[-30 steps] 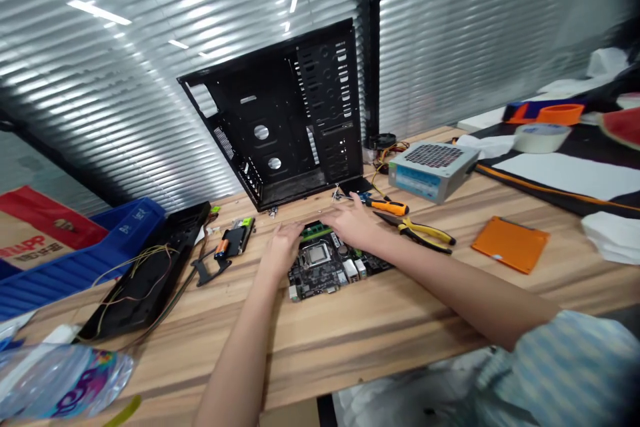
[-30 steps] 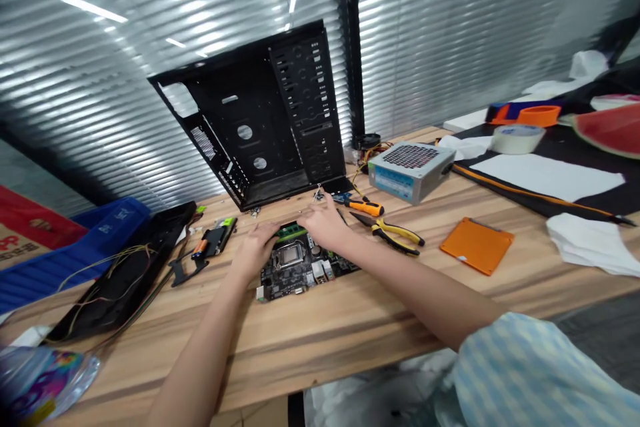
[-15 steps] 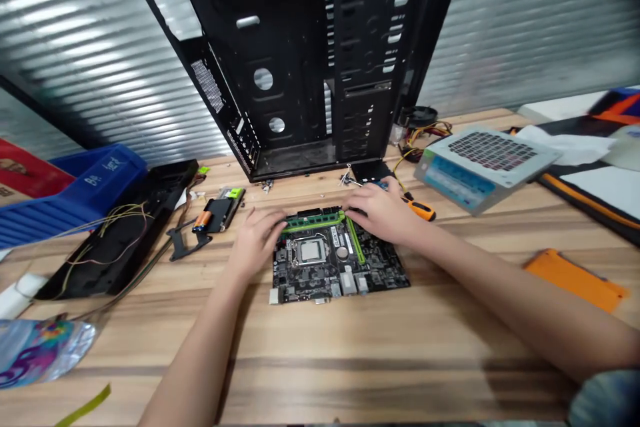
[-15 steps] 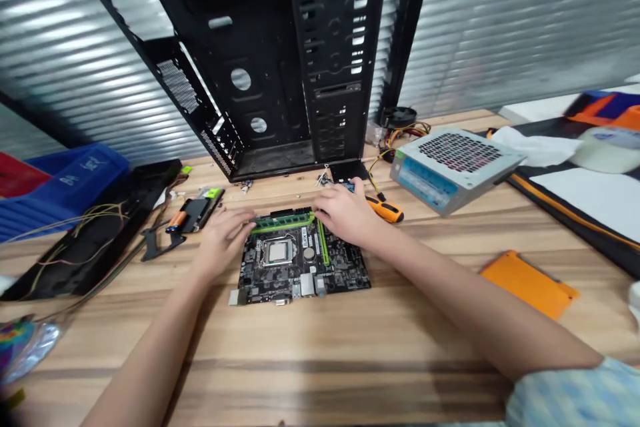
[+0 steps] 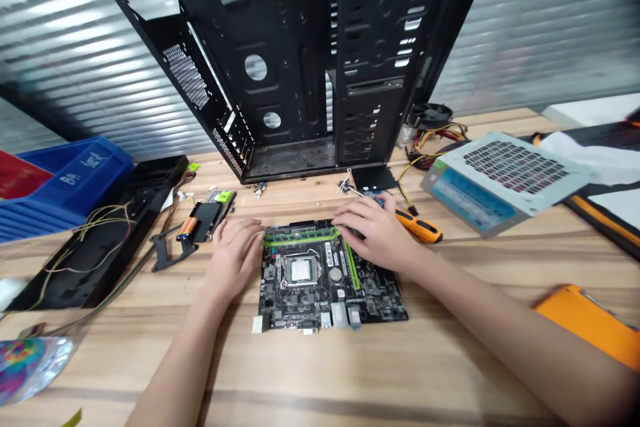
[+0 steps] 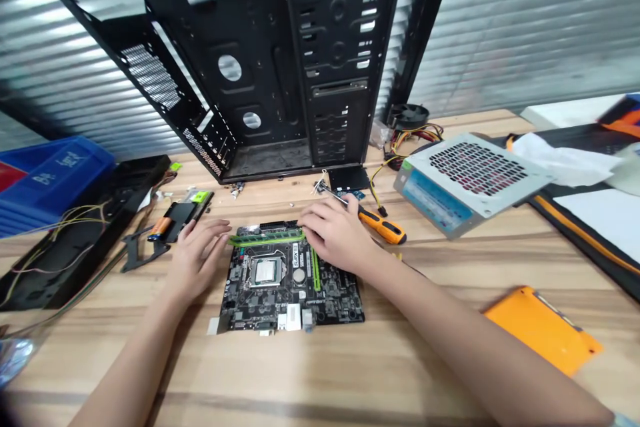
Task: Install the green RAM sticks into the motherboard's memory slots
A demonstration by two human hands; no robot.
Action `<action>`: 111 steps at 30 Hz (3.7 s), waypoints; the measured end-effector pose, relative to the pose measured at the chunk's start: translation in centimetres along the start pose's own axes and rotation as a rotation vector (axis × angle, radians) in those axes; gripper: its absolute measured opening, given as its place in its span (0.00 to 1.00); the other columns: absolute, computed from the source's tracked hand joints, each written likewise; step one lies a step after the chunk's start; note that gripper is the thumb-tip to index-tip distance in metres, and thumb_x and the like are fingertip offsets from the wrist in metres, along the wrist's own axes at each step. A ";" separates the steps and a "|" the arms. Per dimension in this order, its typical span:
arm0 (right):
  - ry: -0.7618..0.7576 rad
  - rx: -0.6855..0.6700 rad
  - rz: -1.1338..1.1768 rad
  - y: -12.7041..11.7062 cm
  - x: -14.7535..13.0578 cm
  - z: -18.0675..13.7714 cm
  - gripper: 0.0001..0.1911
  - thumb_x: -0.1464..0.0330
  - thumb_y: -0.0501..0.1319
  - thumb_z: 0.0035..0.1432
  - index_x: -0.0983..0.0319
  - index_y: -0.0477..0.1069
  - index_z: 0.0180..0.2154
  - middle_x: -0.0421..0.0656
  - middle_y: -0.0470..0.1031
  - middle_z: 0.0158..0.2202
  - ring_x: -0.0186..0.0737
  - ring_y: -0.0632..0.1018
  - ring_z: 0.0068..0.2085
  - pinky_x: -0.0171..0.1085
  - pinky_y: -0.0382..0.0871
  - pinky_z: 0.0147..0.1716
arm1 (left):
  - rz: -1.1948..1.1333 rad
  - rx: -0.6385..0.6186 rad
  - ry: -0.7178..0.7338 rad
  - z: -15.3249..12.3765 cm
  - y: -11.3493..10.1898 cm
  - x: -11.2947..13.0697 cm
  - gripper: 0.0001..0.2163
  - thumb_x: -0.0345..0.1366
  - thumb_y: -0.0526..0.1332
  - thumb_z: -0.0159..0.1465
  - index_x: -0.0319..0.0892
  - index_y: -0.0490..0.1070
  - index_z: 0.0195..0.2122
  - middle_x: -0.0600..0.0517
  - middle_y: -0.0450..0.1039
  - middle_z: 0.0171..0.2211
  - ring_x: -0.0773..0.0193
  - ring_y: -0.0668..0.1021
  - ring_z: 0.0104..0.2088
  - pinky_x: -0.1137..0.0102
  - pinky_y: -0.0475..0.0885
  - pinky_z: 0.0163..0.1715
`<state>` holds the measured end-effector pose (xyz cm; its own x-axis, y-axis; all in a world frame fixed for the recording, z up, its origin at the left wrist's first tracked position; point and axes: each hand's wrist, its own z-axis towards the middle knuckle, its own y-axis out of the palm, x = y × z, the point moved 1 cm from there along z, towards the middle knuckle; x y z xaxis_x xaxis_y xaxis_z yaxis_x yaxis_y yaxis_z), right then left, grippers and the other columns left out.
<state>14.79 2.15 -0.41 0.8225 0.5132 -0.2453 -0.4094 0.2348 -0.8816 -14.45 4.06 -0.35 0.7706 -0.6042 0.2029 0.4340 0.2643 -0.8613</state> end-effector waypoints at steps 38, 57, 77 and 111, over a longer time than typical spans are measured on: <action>0.210 0.021 -0.132 1.6 1.2 -0.1 0.16 0.62 0.52 0.63 0.58 0.78 0.35 0.49 0.70 0.48 0.51 0.62 0.48 0.52 0.52 0.45 | 0.052 -0.067 0.018 0.7 0.2 0.4 0.11 0.41 0.52 0.67 0.44 0.71 0.34 0.47 0.77 0.45 0.59 0.76 0.48 0.57 0.55 0.53; 0.306 0.012 -0.075 1.2 0.7 0.1 0.12 0.64 0.56 0.64 0.56 0.78 0.34 0.45 0.71 0.48 0.47 0.64 0.48 0.49 0.50 0.44 | 0.049 -0.101 -0.027 -0.2 0.2 1.1 0.09 0.40 0.52 0.69 0.44 0.70 0.39 0.49 0.77 0.45 0.60 0.76 0.47 0.60 0.55 0.50; 0.279 0.017 -0.064 1.0 0.3 -0.3 0.18 0.54 0.56 0.62 0.58 0.77 0.36 0.47 0.71 0.45 0.48 0.65 0.45 0.47 0.51 0.44 | 0.167 -0.030 -0.112 -0.8 -0.5 2.4 0.09 0.38 0.55 0.67 0.45 0.68 0.47 0.48 0.76 0.44 0.56 0.76 0.45 0.59 0.65 0.48; 0.168 0.160 -0.072 0.9 0.4 -0.5 0.13 0.62 0.58 0.61 0.58 0.77 0.30 0.46 0.72 0.40 0.46 0.64 0.43 0.46 0.48 0.42 | -0.200 -0.044 -0.364 0.2 0.3 2.3 0.13 0.45 0.54 0.65 0.42 0.71 0.35 0.48 0.76 0.35 0.61 0.77 0.37 0.67 0.71 0.42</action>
<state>14.98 2.18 -1.51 0.9003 0.3490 -0.2600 -0.3942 0.4006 -0.8271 -12.43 2.86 -0.06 0.7909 -0.3333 0.5132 0.5780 0.1316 -0.8054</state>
